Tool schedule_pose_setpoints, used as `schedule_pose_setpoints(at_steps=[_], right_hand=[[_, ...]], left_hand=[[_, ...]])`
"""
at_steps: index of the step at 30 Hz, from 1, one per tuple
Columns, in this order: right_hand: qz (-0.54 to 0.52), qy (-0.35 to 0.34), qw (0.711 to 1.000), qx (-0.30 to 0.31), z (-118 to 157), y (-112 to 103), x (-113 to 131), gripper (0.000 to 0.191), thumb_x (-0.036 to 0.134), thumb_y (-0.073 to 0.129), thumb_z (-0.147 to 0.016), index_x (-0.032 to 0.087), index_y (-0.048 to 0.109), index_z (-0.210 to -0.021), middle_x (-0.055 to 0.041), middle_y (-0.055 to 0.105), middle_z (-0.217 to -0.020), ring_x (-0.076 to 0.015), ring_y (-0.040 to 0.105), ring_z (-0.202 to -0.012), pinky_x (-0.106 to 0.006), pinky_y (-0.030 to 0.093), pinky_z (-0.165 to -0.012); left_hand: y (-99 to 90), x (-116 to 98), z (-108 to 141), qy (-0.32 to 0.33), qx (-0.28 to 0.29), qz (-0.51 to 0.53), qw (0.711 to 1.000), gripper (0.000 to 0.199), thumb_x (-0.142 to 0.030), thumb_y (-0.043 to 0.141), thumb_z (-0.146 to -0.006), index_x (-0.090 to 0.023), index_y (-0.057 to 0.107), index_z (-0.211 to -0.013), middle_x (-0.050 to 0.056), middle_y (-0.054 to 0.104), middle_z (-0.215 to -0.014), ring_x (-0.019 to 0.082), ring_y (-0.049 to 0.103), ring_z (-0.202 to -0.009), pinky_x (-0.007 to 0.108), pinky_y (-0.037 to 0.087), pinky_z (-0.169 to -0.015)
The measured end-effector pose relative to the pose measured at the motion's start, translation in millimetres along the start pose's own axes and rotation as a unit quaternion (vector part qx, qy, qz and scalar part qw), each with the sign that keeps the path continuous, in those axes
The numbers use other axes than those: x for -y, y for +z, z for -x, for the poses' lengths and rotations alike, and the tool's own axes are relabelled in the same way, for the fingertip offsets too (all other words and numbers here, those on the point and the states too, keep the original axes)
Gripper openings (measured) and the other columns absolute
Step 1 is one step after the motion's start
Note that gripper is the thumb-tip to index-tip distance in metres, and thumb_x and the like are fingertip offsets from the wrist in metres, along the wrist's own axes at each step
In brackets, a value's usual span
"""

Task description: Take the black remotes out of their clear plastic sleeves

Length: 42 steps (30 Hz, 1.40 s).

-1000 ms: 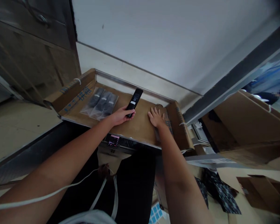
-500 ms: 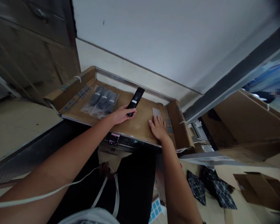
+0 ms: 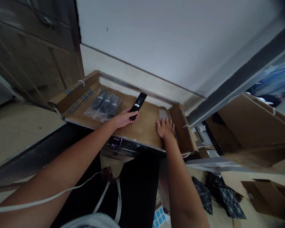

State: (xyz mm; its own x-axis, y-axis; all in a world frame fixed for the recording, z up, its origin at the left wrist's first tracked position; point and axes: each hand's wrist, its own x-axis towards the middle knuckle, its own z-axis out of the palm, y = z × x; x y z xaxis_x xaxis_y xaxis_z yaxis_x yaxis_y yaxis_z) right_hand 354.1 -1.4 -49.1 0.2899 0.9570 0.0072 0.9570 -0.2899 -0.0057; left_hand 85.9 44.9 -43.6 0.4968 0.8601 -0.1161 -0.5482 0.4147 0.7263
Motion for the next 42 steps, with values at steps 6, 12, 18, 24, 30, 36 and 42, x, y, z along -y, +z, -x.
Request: schedule_pose_setpoints(at_steps=[6,12,18,24,30,36,42], right_hand=[[0.013,-0.003,0.999,-0.029,-8,2,-3,0.067,0.050,0.022,-0.102,0.011,0.037,-0.155,-0.0212,0.028,-0.164,-0.0373,0.022,-0.152,-0.055,0.017,-0.121],[0.003,-0.006,0.999,-0.031,-6,6,-3,0.066,0.049,0.022,-0.102,0.011,0.037,-0.155,-0.0205,0.028,-0.164,-0.0370,0.021,-0.152,-0.055,0.016,-0.121],[-0.005,0.019,0.997,-0.073,-9,5,-2,0.060,0.034,0.025,-0.100,0.003,0.046,-0.147,-0.0264,0.032,-0.160,-0.0393,0.026,-0.150,-0.055,0.023,-0.119],[-0.053,-0.012,0.982,-0.182,6,-9,24,0.053,0.019,0.027,-0.097,0.004,0.051,-0.141,-0.0243,0.040,-0.156,-0.0385,0.026,-0.150,-0.058,0.020,-0.120],[-0.575,-0.060,0.812,-0.079,21,-1,99,0.046,0.052,0.032,-0.100,0.021,0.055,-0.125,-0.0113,0.071,-0.114,-0.0244,0.067,-0.105,-0.041,0.057,-0.088],[-0.788,-0.010,0.615,-0.031,5,13,134,0.034,0.049,0.069,-0.078,0.021,0.057,-0.093,0.0013,0.068,-0.080,-0.0147,0.065,-0.069,-0.026,0.056,-0.065],[-0.591,0.079,0.795,-0.113,-15,1,75,0.037,0.046,0.062,-0.082,0.020,0.054,-0.107,-0.0047,0.069,-0.086,-0.0226,0.068,-0.077,-0.038,0.057,-0.075]], left_hand=[[-1.4,1,-1,-0.004,0.004,0.003,1.000,0.010,-0.009,0.071,-0.085,-0.012,0.064,-0.091,0.005,0.066,-0.084,0.011,0.063,-0.074,0.023,0.051,-0.070],[-6.3,4,-5,0.003,0.015,0.009,1.000,0.014,-0.011,0.074,-0.083,-0.012,0.065,-0.093,0.006,0.067,-0.085,0.012,0.063,-0.077,0.024,0.051,-0.071],[-1.1,1,-1,-0.006,0.000,0.005,1.000,0.011,-0.010,0.072,-0.084,-0.012,0.064,-0.091,0.005,0.066,-0.084,0.010,0.062,-0.074,0.023,0.051,-0.070],[-1.6,1,-1,-0.003,0.004,0.011,1.000,0.010,-0.009,0.071,-0.085,-0.012,0.064,-0.092,0.005,0.067,-0.083,0.011,0.063,-0.074,0.023,0.051,-0.070],[-1.5,8,-5,0.019,0.042,-0.066,0.997,0.020,-0.030,0.066,-0.094,-0.010,0.067,-0.096,0.008,0.070,-0.085,0.013,0.065,-0.072,0.027,0.053,-0.073],[0.7,18,-4,0.075,0.015,-0.238,0.968,0.035,-0.042,0.060,-0.096,-0.010,0.069,-0.083,0.003,0.064,-0.068,0.013,0.059,-0.057,0.024,0.046,-0.056],[8.2,15,2,0.083,0.001,-0.234,0.969,0.017,-0.021,0.057,-0.094,-0.012,0.069,-0.086,0.002,0.061,-0.068,0.011,0.058,-0.056,0.024,0.046,-0.055]])
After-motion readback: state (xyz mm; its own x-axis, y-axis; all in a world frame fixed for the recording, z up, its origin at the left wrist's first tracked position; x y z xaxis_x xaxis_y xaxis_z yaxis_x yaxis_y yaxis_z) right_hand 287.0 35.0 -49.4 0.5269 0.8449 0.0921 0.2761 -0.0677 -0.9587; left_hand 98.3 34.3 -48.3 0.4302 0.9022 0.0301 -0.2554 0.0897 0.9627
